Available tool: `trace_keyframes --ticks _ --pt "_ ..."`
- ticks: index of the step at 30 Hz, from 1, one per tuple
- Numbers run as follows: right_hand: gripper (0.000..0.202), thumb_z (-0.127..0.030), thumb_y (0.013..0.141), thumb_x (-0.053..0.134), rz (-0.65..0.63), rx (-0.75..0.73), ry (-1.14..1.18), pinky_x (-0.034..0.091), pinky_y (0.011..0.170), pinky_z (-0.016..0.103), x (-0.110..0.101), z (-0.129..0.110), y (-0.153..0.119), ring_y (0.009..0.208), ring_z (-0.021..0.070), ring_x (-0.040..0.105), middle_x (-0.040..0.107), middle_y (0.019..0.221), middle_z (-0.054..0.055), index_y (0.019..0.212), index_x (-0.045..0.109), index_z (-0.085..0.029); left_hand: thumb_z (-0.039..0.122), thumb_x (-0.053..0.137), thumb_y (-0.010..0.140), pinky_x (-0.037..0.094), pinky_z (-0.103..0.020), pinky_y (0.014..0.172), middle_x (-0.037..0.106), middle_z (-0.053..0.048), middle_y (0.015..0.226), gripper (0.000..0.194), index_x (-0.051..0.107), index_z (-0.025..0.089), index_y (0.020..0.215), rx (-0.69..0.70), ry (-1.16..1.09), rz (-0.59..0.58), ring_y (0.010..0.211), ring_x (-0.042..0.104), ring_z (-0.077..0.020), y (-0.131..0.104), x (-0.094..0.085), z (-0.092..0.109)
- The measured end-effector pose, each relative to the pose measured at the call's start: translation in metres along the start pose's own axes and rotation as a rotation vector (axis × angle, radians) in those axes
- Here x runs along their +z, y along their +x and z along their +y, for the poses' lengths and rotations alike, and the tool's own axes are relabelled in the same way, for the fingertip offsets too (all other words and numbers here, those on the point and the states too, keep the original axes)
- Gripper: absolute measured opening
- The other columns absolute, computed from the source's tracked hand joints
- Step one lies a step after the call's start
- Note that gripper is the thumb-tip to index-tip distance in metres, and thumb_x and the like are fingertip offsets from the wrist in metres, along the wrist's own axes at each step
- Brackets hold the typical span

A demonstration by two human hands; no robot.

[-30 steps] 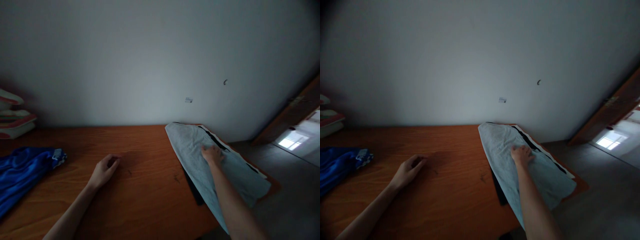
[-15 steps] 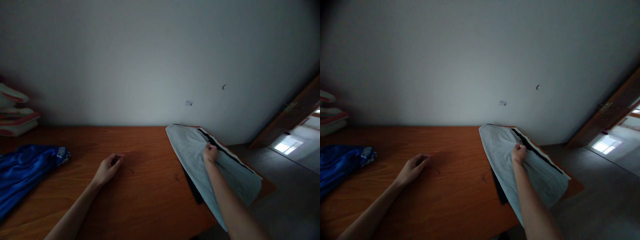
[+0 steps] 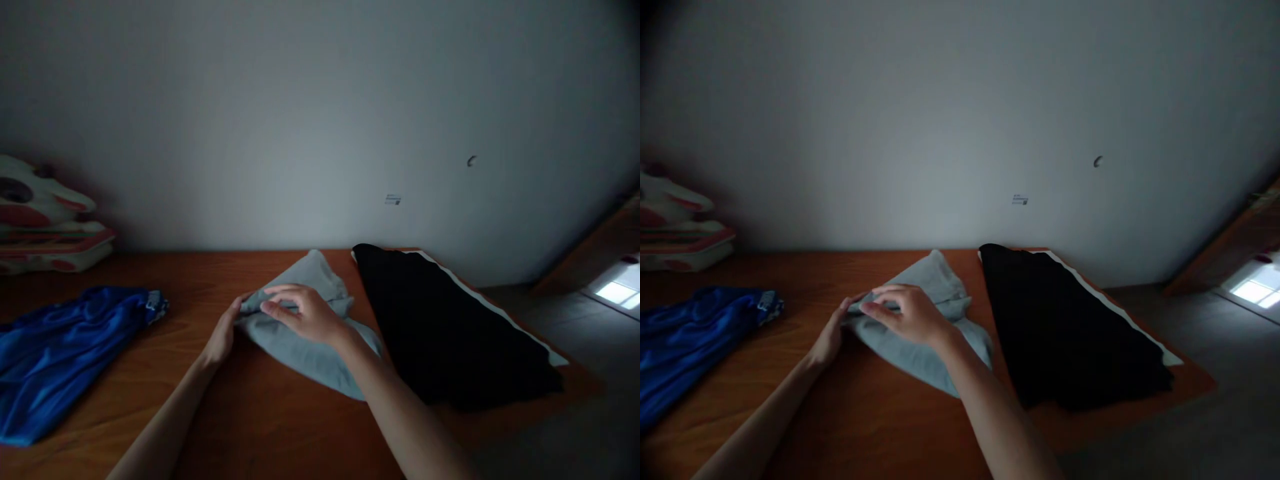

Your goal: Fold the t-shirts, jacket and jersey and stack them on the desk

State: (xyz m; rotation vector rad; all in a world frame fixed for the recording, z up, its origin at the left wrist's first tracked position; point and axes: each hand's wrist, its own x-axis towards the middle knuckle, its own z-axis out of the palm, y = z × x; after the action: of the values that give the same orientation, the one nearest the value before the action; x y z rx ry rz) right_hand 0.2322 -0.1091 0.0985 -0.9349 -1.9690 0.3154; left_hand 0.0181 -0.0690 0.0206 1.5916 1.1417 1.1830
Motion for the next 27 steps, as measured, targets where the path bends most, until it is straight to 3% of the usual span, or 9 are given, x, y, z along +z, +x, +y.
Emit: trace_keyframes --ticks 3,8,11,17,20,21,23,25,27 --pt "0.031 -0.048 0.100 0.055 0.056 0.058 -0.089 0.049 0.100 0.037 -0.001 0.009 -0.005 0.103 0.0201 0.069 0.076 0.105 0.006 0.090 0.071 -0.024 0.068 0.061 0.079 0.053 -0.041 0.100 0.072 -0.011 0.125 0.070 0.064 0.018 0.129 -0.068 -0.096 0.043 0.117 0.066 -0.0314 0.000 -0.005 -0.003" --pt "0.034 -0.053 0.091 0.062 0.266 0.400 -0.373 0.053 0.090 0.042 -0.006 0.082 -0.038 0.098 0.0286 0.069 0.073 0.101 0.014 0.095 0.070 -0.020 0.051 0.075 0.068 0.050 -0.040 0.102 0.075 -0.010 0.115 0.050 0.073 0.020 0.106 -0.120 -0.160 0.199 0.118 0.065 -0.0318 0.007 -0.004 -0.011" --pt "0.037 -0.058 0.088 0.062 0.158 0.524 -0.220 0.055 0.079 0.039 0.002 0.101 -0.056 0.084 0.0269 0.071 0.076 0.088 0.010 0.086 0.071 -0.022 0.054 0.071 0.073 0.050 -0.041 0.101 0.077 -0.010 0.104 0.041 0.074 0.019 0.094 -0.146 -0.207 0.218 0.116 0.065 -0.0333 0.010 -0.002 -0.018" --pt "0.039 -0.060 0.086 0.066 -0.118 0.478 0.255 0.053 0.074 0.034 0.006 0.054 -0.057 0.079 0.0233 0.071 0.078 0.082 0.005 0.081 0.077 -0.023 0.046 0.061 0.084 0.046 -0.041 0.106 0.069 -0.009 0.120 0.043 0.063 0.021 0.119 -0.087 -0.027 0.411 0.118 0.062 -0.0271 0.011 0.001 -0.030" --pt "0.050 -0.068 0.086 0.062 -0.338 0.471 0.567 0.053 0.071 0.033 -0.002 0.041 -0.053 0.068 0.0208 0.069 0.073 0.067 0.003 0.073 0.076 -0.022 0.039 0.064 0.082 0.049 -0.043 0.101 0.062 -0.011 0.119 0.050 0.054 0.020 0.126 0.114 0.181 0.542 0.112 0.061 -0.0263 0.006 0.001 -0.027" --pt "0.054 -0.071 0.087 0.059 -0.298 0.490 0.604 0.053 0.071 0.034 -0.004 0.044 -0.053 0.066 0.0207 0.068 0.071 0.064 0.003 0.072 0.075 -0.022 0.037 0.065 0.081 0.049 -0.045 0.100 0.062 -0.012 0.117 0.045 0.055 0.020 0.121 0.211 0.275 0.562 0.112 0.060 -0.0271 0.003 0.001 -0.023" --pt "0.057 -0.076 0.083 0.058 -0.024 0.560 0.525 0.053 0.073 0.036 -0.003 0.059 -0.056 0.069 0.0221 0.068 0.071 0.067 0.005 0.077 0.074 -0.022 0.036 0.062 0.085 0.047 -0.047 0.099 0.063 -0.011 0.111 0.027 0.060 0.021 0.108 0.377 0.454 0.499 0.110 0.059 -0.0279 -0.005 0.003 -0.013" --pt "0.060 -0.079 0.077 0.061 0.236 0.615 0.323 0.053 0.073 0.038 0.002 0.078 -0.061 0.075 0.0244 0.068 0.073 0.078 0.007 0.086 0.073 -0.021 0.039 0.056 0.091 0.046 -0.047 0.096 0.066 -0.010 0.107 0.022 0.063 0.022 0.104 0.454 0.577 0.304 0.105 0.060 -0.0275 -0.013 0.006 -0.001" --pt "0.062 -0.079 0.076 0.061 0.287 0.610 0.117 0.053 0.075 0.039 0.011 0.093 -0.068 0.080 0.0262 0.068 0.073 0.087 0.010 0.092 0.071 -0.020 0.046 0.055 0.093 0.046 -0.047 0.094 0.068 -0.009 0.111 0.032 0.066 0.024 0.113 0.437 0.671 0.107 0.105 0.061 -0.0281 -0.020 0.010 0.007"
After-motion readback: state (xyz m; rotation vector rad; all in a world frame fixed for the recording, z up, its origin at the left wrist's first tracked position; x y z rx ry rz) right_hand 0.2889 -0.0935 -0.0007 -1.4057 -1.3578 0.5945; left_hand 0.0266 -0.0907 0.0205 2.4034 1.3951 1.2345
